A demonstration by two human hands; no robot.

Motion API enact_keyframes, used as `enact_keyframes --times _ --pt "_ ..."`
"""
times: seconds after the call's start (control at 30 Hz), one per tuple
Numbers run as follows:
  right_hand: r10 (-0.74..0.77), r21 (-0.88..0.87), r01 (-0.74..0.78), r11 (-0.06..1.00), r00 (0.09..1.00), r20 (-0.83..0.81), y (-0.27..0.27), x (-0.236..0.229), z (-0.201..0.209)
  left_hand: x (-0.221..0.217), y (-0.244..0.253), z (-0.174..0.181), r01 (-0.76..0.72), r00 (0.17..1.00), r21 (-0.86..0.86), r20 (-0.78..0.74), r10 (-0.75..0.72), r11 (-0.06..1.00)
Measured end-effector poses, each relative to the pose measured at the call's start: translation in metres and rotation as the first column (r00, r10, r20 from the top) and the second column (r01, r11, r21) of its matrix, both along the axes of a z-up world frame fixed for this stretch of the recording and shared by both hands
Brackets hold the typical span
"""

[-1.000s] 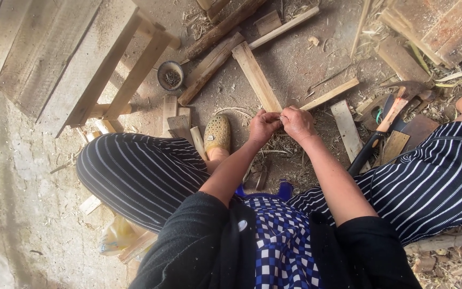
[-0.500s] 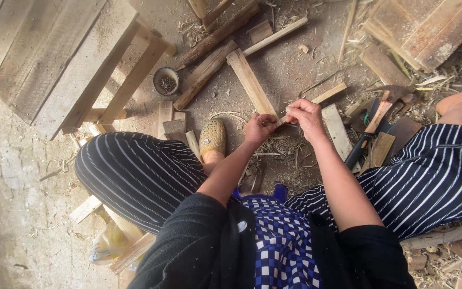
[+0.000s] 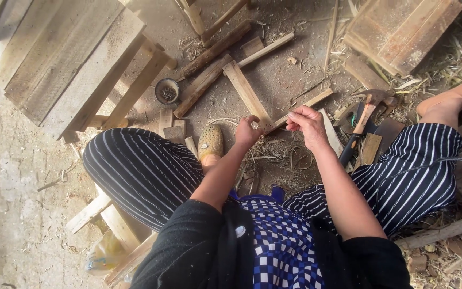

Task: The person sits on the ground assembling a small wooden stool. They fit wooden rungs into the stool frame, position nails, and hammer the nails in with a hammer, working on one joint at a time and turning pieces over to reach the next joint.

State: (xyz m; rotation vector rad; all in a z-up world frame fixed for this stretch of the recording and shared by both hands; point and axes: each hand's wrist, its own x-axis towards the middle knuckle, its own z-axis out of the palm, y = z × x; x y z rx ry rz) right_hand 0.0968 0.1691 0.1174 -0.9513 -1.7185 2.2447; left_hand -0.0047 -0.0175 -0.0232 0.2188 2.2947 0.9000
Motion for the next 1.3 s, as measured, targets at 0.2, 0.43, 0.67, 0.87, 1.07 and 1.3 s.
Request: enact_keyframes --times 0.2,0.43,0.67,0.87,1.07,1.3 --pt "-0.041 0.018 0.040 0.999 0.999 0.014 0.000 0.018 0.000 -0.001 0.018 0.055 -0.006 0.998 0.136 -0.060 0.014 0.991" --pt "-0.043 0.124 0.037 0.992 0.998 0.050 0.002 0.027 -0.004 0.024 0.031 0.171 -0.159 0.921 0.612 0.374 -0.107 0.775" --pt "-0.006 0.183 -0.004 0.983 0.998 0.056 0.002 0.029 -0.001 0.028 0.029 0.158 -0.066 0.939 0.640 0.299 -0.170 0.765" --pt "0.027 0.120 -0.034 0.992 0.998 0.062 -0.003 0.026 0.036 0.028 0.027 0.150 -0.147 0.938 0.691 0.326 -0.122 0.708" --pt "0.076 0.189 -0.087 0.978 0.995 0.065 -0.005 0.023 0.037 0.020 0.024 0.163 0.044 0.967 0.681 0.154 -0.201 0.731" --pt "0.152 0.399 -0.180 0.899 0.983 0.101 -0.003 0.026 0.049 0.008 0.031 0.164 0.321 0.946 0.503 -0.125 -0.300 0.802"
